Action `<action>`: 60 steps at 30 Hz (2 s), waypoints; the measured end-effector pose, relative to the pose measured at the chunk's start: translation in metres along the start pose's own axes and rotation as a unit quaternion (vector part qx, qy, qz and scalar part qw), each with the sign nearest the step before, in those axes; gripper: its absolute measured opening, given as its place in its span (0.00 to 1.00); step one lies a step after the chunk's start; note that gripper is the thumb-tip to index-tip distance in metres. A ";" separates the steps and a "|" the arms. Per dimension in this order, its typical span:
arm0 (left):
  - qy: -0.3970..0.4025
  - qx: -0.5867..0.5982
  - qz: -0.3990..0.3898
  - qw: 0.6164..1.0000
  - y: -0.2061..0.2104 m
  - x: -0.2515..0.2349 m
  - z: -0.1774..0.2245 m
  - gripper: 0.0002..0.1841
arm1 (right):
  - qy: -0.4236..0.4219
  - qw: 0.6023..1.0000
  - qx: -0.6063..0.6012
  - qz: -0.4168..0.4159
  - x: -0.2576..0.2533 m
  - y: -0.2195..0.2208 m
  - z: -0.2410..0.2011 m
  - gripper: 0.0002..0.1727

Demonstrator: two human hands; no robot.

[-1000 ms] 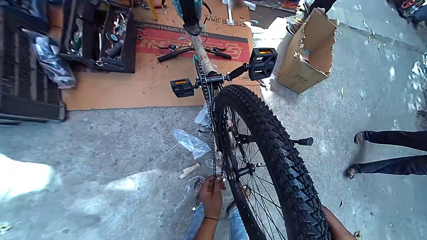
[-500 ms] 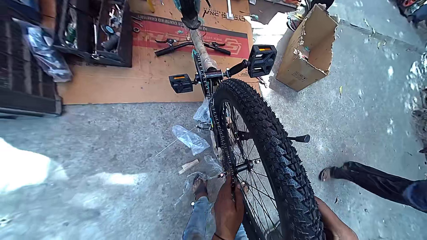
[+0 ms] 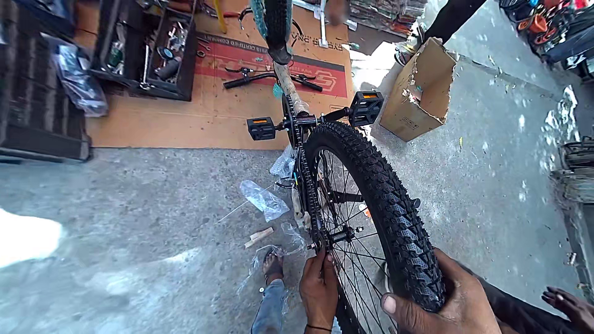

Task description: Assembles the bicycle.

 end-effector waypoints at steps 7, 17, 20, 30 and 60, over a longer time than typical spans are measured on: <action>-0.017 0.047 0.027 0.998 -0.010 0.001 -0.002 0.12 | 0.011 1.000 0.018 0.005 0.002 0.008 -0.007 0.40; -0.096 0.102 -0.003 0.990 -0.010 -0.002 -0.001 0.07 | 0.033 0.999 -0.025 0.009 0.003 0.011 0.002 0.41; -0.122 0.123 -0.006 0.985 -0.006 0.001 -0.014 0.06 | 0.032 0.999 -0.025 0.009 0.003 0.010 0.004 0.40; -0.142 0.246 -0.014 0.959 0.017 0.012 -0.052 0.21 | 0.025 0.999 -0.022 0.010 0.004 0.010 0.013 0.42; -0.572 0.376 -0.091 0.723 0.069 -0.016 -0.162 0.17 | -0.027 0.997 0.020 0.076 0.060 0.046 0.122 0.44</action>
Point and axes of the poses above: each hand's wrist, its own x-axis away from the middle knuckle, its own y-axis out of the palm, z = x × y, the point moved 9 cm from there along -x, towards the middle knuckle, and after that the axes turned 5 degrees about -y, right-handed, at the moved point
